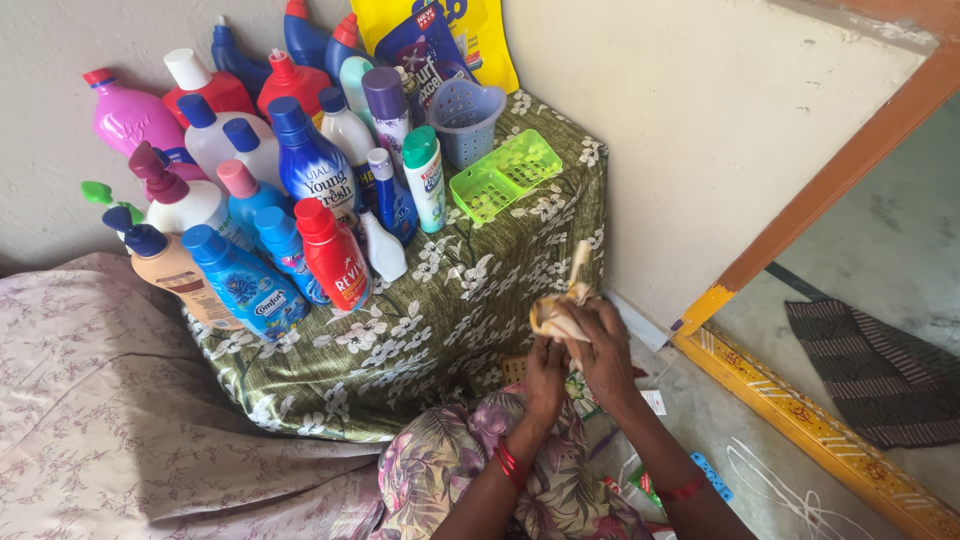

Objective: The person sits on the floor and wipes various household items with a cloth, including a plastic basket, a toothbrush, a tube, a small box, and a plastic tray. The person places each item on a table covered with a floral cloth after wiping it.

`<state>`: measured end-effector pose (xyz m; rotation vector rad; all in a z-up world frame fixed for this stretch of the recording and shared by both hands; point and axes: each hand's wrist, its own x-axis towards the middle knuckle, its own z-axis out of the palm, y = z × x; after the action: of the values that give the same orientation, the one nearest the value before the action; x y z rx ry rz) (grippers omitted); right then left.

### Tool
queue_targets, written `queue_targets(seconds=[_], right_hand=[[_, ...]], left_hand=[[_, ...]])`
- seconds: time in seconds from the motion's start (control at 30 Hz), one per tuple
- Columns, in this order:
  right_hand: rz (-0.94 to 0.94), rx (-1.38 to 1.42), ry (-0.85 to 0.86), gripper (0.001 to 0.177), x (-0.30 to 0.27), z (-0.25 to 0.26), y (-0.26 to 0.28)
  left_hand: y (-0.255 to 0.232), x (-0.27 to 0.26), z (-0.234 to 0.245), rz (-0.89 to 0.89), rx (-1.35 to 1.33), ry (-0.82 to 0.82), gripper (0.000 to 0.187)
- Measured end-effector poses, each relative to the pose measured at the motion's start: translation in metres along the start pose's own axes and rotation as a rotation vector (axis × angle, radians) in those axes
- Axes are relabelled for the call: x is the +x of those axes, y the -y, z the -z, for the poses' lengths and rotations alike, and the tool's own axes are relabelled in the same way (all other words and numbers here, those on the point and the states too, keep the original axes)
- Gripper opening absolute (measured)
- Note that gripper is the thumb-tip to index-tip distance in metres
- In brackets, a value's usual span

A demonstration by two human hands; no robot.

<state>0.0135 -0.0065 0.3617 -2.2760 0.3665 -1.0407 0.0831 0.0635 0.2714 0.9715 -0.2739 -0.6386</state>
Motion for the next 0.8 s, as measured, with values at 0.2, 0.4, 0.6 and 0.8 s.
queue_targets(seconds=[0.2,0.4,0.6,0.8], right_hand=[[-0.240,0.355,-0.094,0.046,0.012,0.014,0.001],[-0.082,0.284,-0.077,0.044,0.029,0.008,0.018],[-0.038,0.115,-0.027,0.050,0.004,0.021,0.022],[0.013,0.081,0.072,0.049,-0.016,0.022,0.002]], left_hand=[[-0.013,-0.005,0.003,0.232,-0.095,0.049,0.025],[-0.024,-0.012,-0.008,0.190,-0.034,0.081,0.028],[0.009,-0.005,0.009,0.159,-0.080,0.149,0.022],[0.021,0.000,0.011,0.178,-0.070,0.048,0.025]])
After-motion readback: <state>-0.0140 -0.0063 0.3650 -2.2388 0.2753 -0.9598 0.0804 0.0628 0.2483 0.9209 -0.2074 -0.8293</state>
